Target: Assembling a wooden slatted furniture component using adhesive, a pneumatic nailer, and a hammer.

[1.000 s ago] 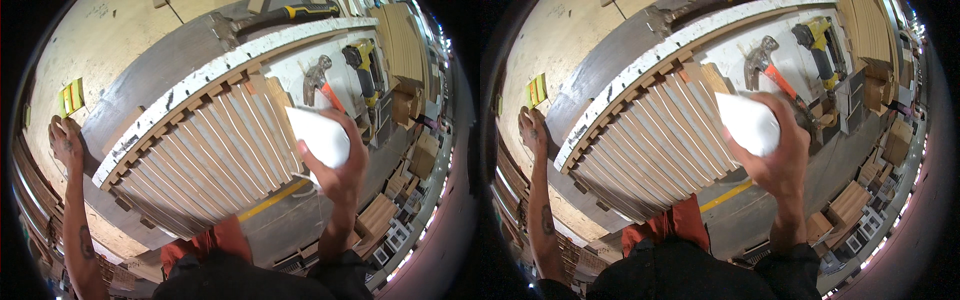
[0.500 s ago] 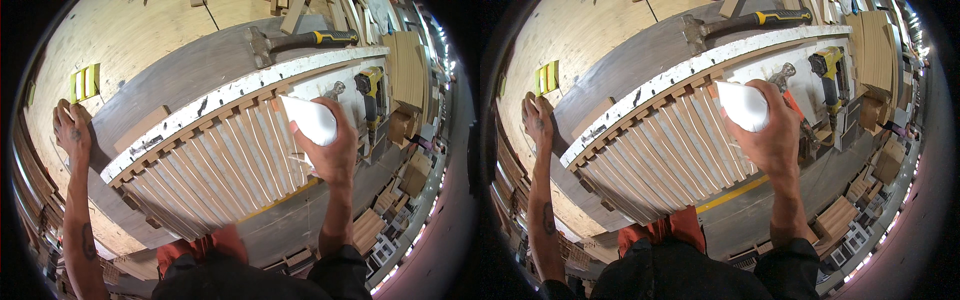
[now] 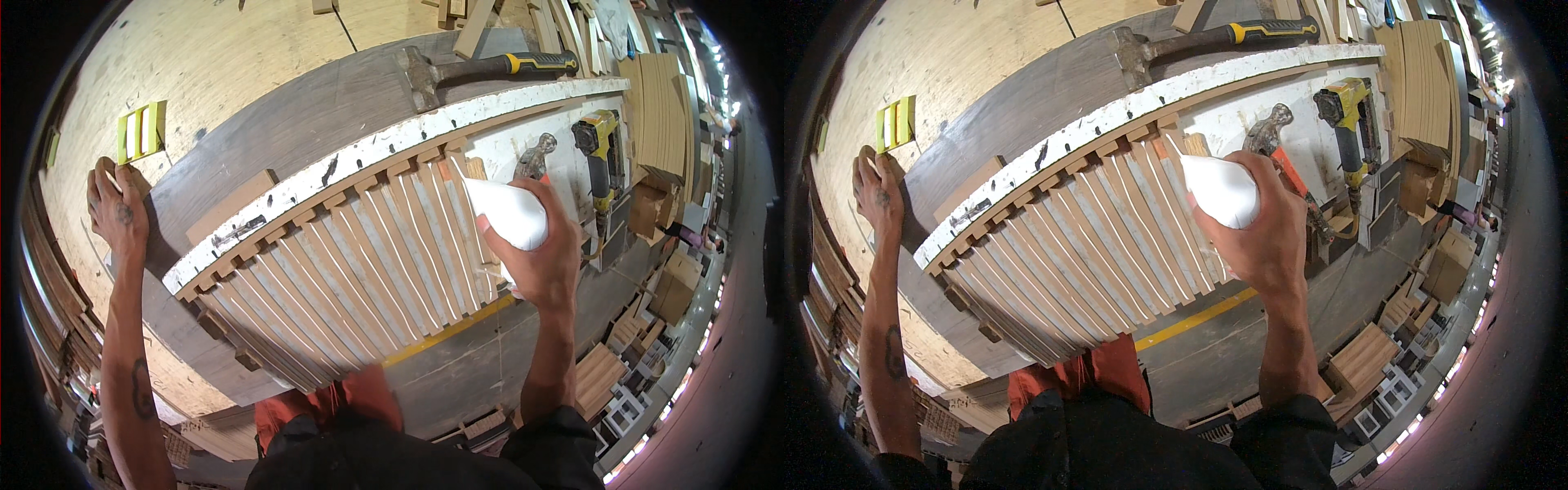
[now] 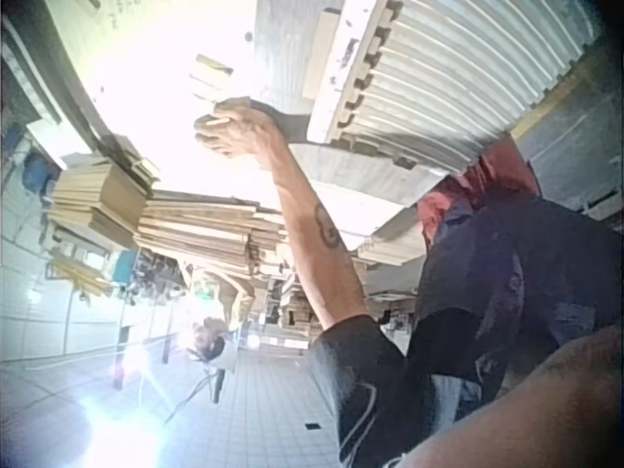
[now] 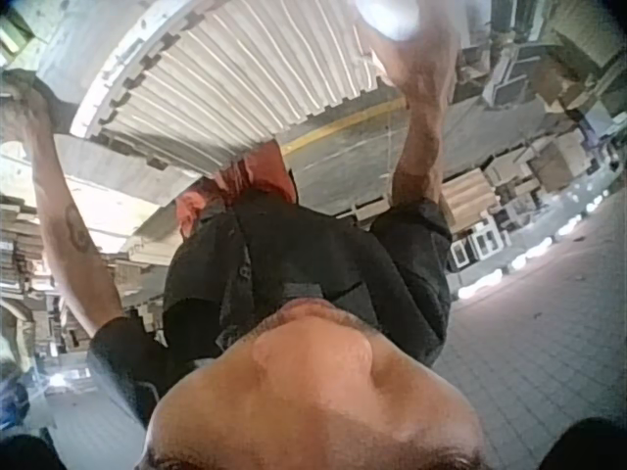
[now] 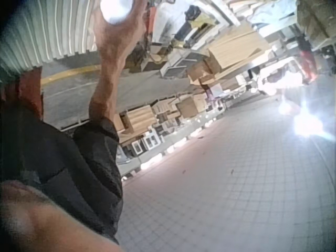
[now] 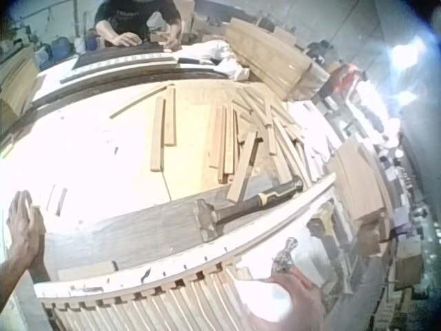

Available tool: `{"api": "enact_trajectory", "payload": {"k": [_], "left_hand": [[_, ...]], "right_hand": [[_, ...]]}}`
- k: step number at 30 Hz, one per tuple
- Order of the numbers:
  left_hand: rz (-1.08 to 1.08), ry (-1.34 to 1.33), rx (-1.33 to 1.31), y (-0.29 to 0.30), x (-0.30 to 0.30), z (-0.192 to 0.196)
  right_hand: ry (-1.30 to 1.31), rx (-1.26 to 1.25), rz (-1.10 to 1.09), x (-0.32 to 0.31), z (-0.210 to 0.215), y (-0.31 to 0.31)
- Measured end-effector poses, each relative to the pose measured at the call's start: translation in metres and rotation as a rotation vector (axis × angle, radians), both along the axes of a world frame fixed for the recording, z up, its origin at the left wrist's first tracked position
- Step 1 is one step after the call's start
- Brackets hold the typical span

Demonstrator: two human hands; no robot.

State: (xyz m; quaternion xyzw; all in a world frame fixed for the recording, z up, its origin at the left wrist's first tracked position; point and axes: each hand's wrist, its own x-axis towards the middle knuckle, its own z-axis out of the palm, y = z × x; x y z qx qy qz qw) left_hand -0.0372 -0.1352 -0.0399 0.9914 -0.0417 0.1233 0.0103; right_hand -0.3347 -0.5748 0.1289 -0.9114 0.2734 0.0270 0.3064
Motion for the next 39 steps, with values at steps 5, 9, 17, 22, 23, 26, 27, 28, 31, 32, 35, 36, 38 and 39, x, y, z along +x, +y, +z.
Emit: {"api": "enact_trajectory", "payload": {"k": [5,9,17,22,23,26,27,28,31,32,35,36,38,39], "left_hand": [[-0.002,0.006,0.005,0.001,-0.002,-0.002],[-0.011,0.002,-0.007,-0.009,-0.005,0.003],[-0.172,-0.175,-0.101,-0.022,-0.004,0.028],[-0.179,0.095,0.102,-0.040,-0.027,0.030],[-0.085,0.164,-0.067,-0.048,-0.027,0.044],[-0.182,0.123,-0.386,-0.010,-0.051,0.058],[-0.239,0.117,-0.470,-0.003,-0.071,0.069],[-0.276,0.049,-0.498,0.013,-0.092,0.076],[-0.311,-0.058,-0.656,0.054,-0.172,0.094],[-0.270,0.002,-0.707,0.072,-0.205,0.098],[-0.120,0.077,-0.788,0.130,-0.301,0.120],[-0.057,0.091,-0.795,0.148,-0.328,0.125],[-0.011,0.141,-0.835,0.173,-0.372,0.134],[-0.016,0.167,-0.839,0.186,-0.385,0.134]], "right_hand": [[0.014,0.011,0.006,-0.006,0.000,0.001],[0.000,-0.031,0.003,-0.009,0.008,0.005],[-0.527,0.613,-0.628,-0.087,0.091,0.023],[-0.865,1.362,-0.393,-0.201,0.075,0.024],[-0.732,1.341,-0.340,-0.246,0.045,0.002],[-0.799,0.965,-0.950,-0.246,0.025,0.067],[-0.800,1.000,-0.898,-0.228,0.035,0.074],[-0.791,1.091,-0.783,-0.213,0.045,0.087],[-0.806,1.274,-0.488,-0.176,0.103,0.126],[-0.812,1.326,-0.394,-0.164,0.122,0.139],[-0.794,1.469,-0.132,-0.145,0.175,0.168],[-0.786,1.517,-0.045,-0.139,0.187,0.175],[-0.808,1.570,0.108,-0.141,0.215,0.194],[-0.832,1.557,0.100,-0.147,0.195,0.198]]}}
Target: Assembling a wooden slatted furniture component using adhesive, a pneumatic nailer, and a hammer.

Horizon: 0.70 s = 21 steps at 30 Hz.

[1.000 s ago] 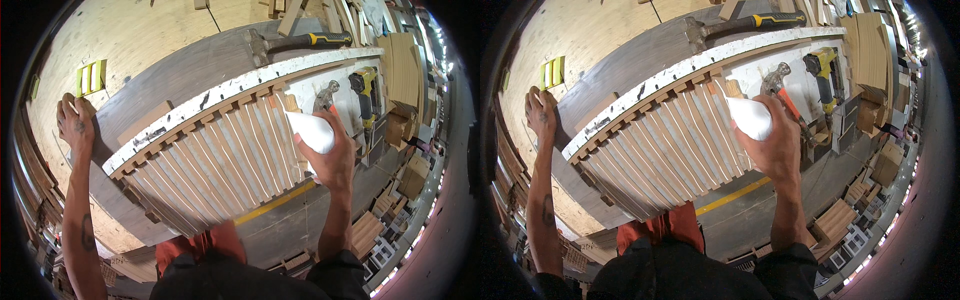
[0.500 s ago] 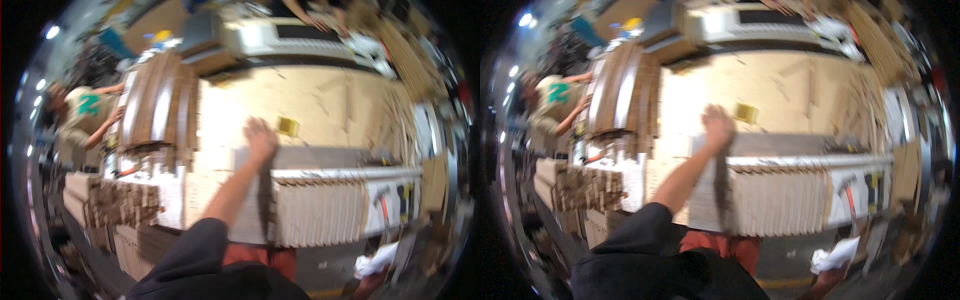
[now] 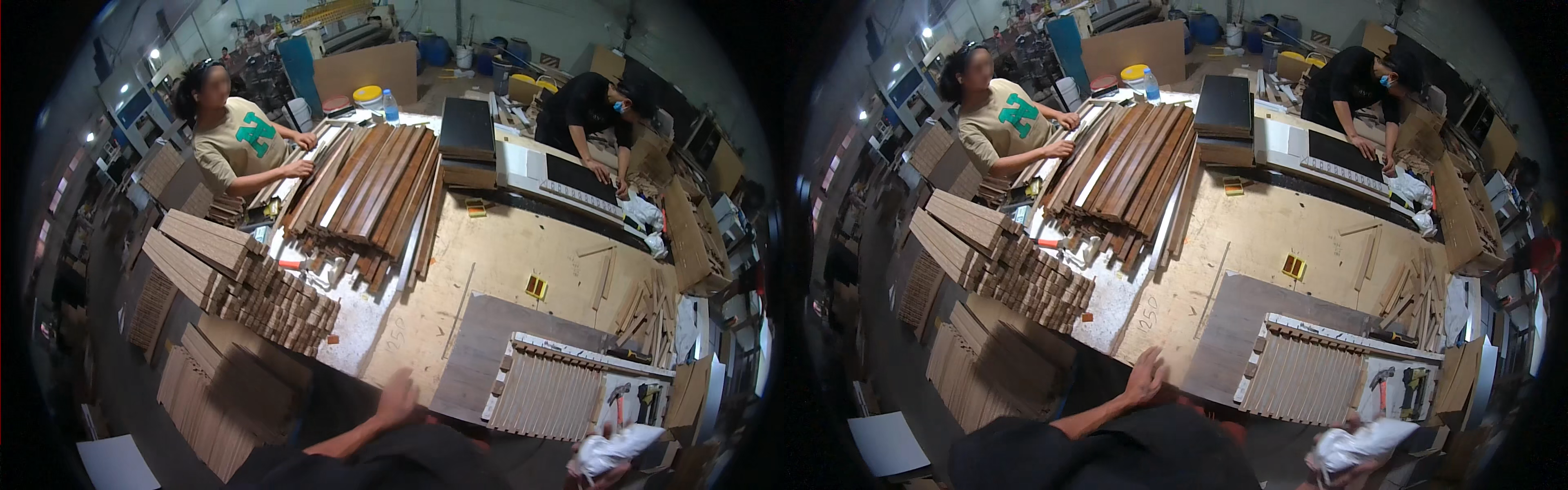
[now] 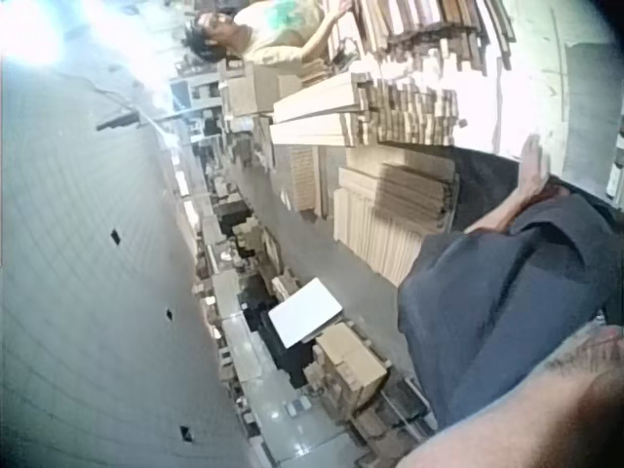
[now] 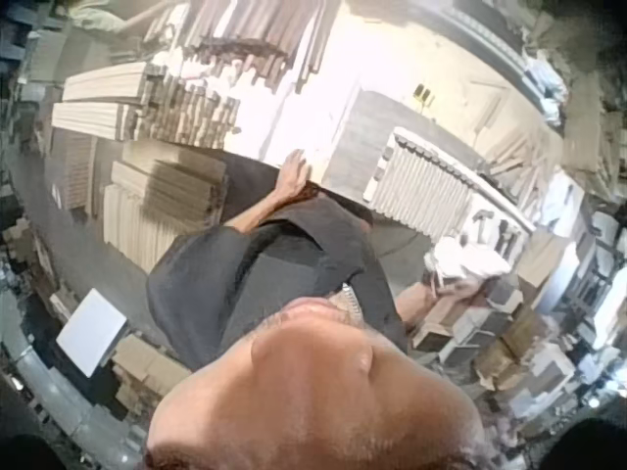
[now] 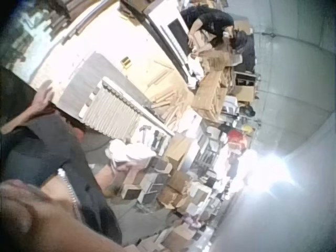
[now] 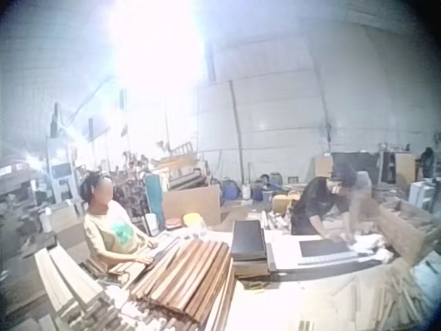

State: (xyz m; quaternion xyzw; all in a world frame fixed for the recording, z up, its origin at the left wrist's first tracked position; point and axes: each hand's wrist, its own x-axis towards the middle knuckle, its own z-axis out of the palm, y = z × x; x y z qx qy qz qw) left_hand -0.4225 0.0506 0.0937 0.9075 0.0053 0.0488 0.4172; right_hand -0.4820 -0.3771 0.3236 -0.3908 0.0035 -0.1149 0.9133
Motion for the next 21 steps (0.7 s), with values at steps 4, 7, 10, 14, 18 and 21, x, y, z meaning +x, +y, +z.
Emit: {"api": "enact_trajectory", "payload": {"k": [4,7,10,14,18,21], "left_hand": [[0.158,0.219,0.006,0.038,-0.045,0.002],[0.240,0.187,-0.030,0.046,-0.045,-0.005],[0.366,0.274,-0.217,0.025,-0.014,0.042],[0.352,0.176,-0.213,0.003,-0.008,0.020],[0.211,0.206,-0.269,-0.037,-0.014,0.004],[0.231,0.255,-0.258,-0.061,-0.023,-0.005]], "right_hand": [[0.252,0.131,0.060,0.010,-0.092,0.026],[0.059,0.984,0.442,0.045,-0.047,0.066],[-0.069,1.002,0.188,0.071,0.028,0.054],[-0.315,0.405,0.381,0.097,0.024,-0.024],[0.081,0.219,0.038,0.077,-0.030,-0.071],[0.036,0.670,-0.039,0.072,-0.054,-0.082]]}}
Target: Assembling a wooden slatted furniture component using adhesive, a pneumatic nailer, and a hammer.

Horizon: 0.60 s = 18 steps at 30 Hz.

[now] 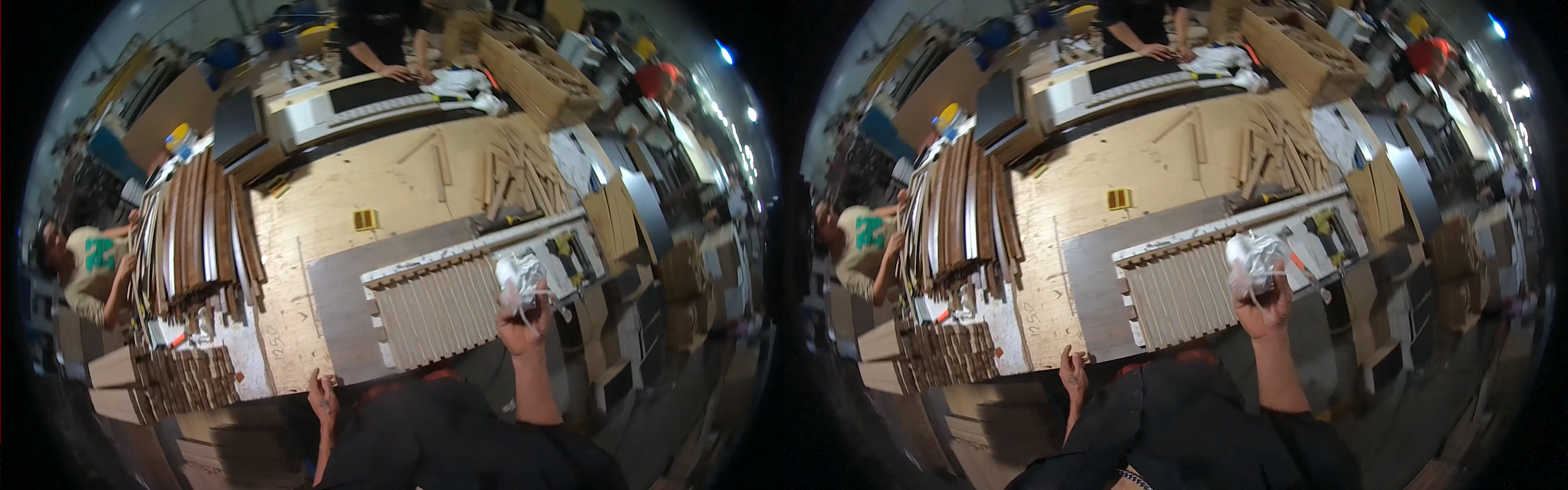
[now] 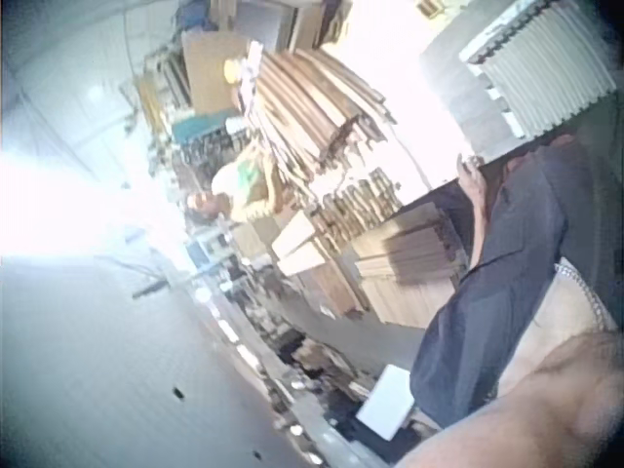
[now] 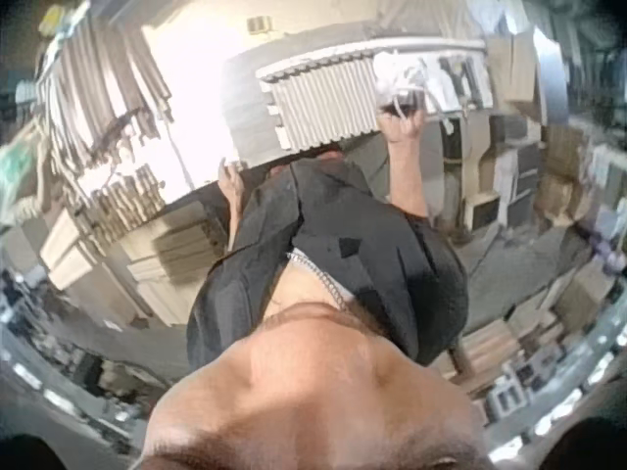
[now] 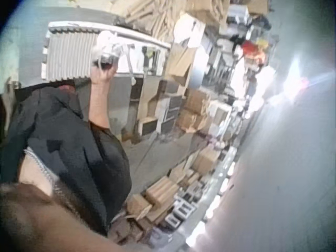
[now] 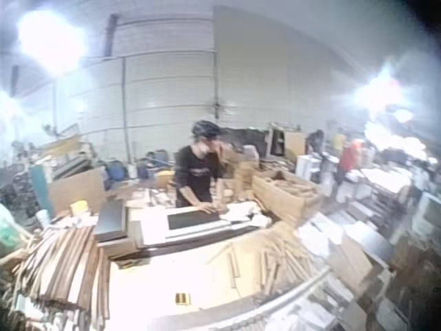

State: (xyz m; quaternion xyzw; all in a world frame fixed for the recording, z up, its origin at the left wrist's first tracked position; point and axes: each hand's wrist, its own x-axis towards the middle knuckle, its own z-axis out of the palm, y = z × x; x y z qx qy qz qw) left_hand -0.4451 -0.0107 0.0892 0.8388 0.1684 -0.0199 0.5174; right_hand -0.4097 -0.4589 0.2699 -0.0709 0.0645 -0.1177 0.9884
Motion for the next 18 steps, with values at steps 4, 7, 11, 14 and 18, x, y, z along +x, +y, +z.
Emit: {"api": "enact_trajectory", "payload": {"k": [4,7,11,14,18], "left_hand": [[0.111,0.078,-0.242,-0.011,-0.014,-0.018],[0.077,0.016,-0.143,-0.006,-0.015,-0.020],[0.122,-0.041,-0.132,-0.010,-0.008,-0.008],[0.176,-0.010,-0.186,-0.020,-0.013,0.008],[0.230,0.068,-0.165,-0.016,-0.040,-0.005]], "right_hand": [[0.091,-0.034,-0.213,0.005,0.006,-0.056],[0.406,-0.501,-0.482,0.007,0.011,-0.122],[0.309,-0.677,-0.557,0.017,0.028,-0.183],[0.209,-0.391,-0.507,0.034,0.017,-0.214],[0.235,-0.323,-0.544,0.035,0.015,-0.230]]}}
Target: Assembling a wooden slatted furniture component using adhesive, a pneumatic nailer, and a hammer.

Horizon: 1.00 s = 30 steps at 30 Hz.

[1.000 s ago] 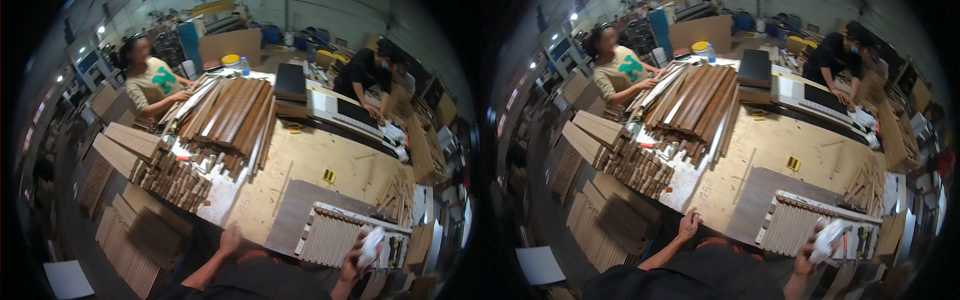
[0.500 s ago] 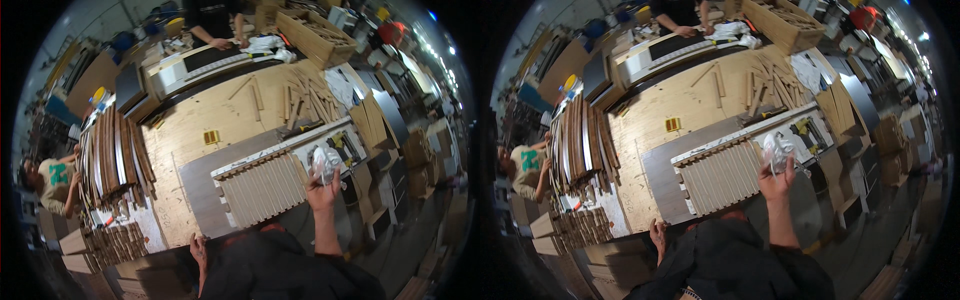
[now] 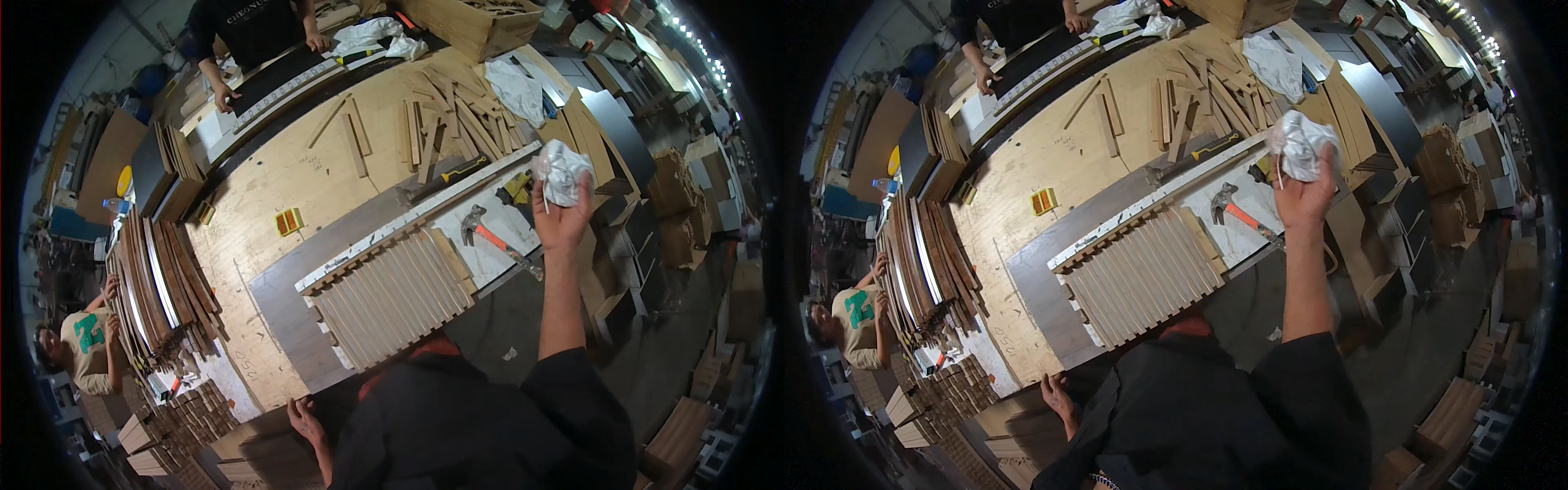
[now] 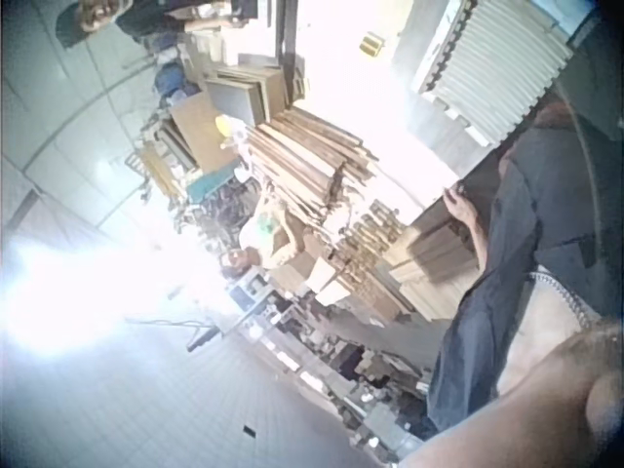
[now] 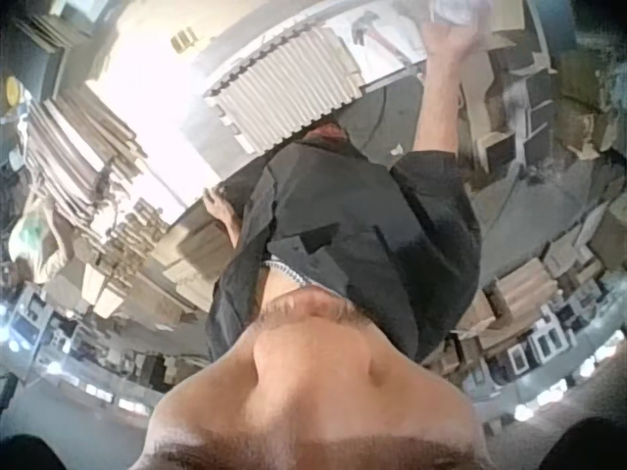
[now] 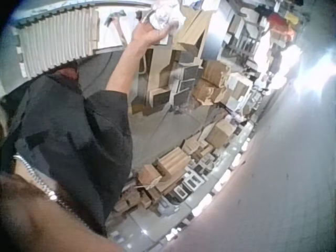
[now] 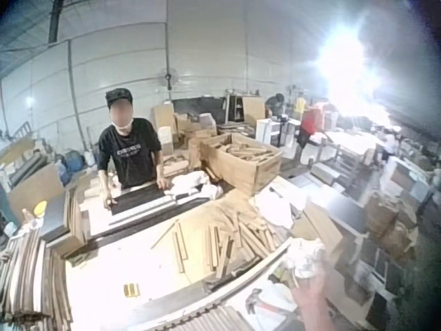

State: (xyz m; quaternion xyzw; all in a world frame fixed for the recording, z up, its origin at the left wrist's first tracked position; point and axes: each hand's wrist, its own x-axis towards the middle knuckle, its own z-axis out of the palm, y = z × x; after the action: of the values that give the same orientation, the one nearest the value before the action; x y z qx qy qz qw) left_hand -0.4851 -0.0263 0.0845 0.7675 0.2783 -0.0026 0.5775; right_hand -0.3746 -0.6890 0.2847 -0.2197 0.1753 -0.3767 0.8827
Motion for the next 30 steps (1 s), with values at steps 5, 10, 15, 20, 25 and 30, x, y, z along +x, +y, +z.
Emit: {"api": "enact_trajectory", "payload": {"k": [5,10,15,20,25,30], "left_hand": [[0.019,0.056,-0.079,0.012,-0.051,-0.030],[0.243,0.085,-0.124,0.025,-0.085,-0.053],[0.192,0.053,-0.086,0.030,-0.075,-0.053],[0.255,0.047,-0.141,0.034,-0.067,-0.058],[0.051,-0.021,-0.201,0.012,-0.059,-0.061],[0.152,0.019,-0.171,-0.017,-0.072,-0.043]], "right_hand": [[0.213,-0.150,-0.077,-0.024,0.000,-0.029],[0.411,-0.012,-0.071,-0.048,-0.023,-0.052],[0.427,0.007,-0.101,-0.068,-0.037,-0.055],[0.502,-0.059,-0.023,-0.049,-0.037,-0.040],[0.328,-0.031,0.145,-0.025,-0.067,-0.029],[0.428,0.059,0.290,0.020,-0.088,0.044]]}}
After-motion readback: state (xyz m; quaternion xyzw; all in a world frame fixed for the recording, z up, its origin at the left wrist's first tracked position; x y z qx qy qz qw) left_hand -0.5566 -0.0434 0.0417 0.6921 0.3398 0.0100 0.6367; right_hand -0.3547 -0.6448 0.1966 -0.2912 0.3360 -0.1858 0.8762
